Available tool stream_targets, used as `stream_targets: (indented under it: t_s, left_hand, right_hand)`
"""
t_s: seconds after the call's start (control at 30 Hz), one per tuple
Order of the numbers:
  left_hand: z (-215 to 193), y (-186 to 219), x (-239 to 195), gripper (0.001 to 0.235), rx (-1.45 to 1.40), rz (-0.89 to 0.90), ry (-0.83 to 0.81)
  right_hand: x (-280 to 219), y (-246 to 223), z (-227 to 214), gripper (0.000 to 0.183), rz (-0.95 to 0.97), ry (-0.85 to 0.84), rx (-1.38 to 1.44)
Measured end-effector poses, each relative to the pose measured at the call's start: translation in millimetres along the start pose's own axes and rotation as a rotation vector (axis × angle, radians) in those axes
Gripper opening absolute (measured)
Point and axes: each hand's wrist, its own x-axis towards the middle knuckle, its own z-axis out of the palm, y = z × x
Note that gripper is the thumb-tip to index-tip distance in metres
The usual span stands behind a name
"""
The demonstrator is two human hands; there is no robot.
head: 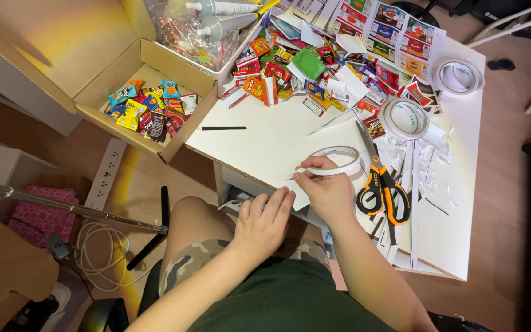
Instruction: The person cuts a small white paper card and a candy wrapper using scissors. They then fold a strip of white paper and cut it into smaller pieces.
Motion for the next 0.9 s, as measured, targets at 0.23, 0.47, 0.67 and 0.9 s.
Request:
stream_targets:
  t_s: [0.23, 0.47, 0.67, 0.9]
  left_hand:
    - [-1.8, -7.2, 9.7, 0.030, -0.033, 0.013, 0.012]
    - [6.0, -8.2, 9.7, 0.026, -0.026, 0.020, 0.026]
    - [22.4, -8.1, 1.9, 0.020, 0.020, 0.056, 0.034]
    - [23.3, -7.8, 1.0, 0.015, 0.043, 0.054, 0.026]
  right_hand:
    - [1.8, 6.2, -1.1, 0.026, 0.006, 0.004, -0.023]
    - [2.3, -16.7, -7.6, 0.022, 0.043, -0.009, -0.080]
    - [4.4, -41.5, -13.5, 0.013, 0.076, -0.076, -0.283]
    - [17.0, -25.2, -23.0, 0.012, -0.003, 0.015, -0.550]
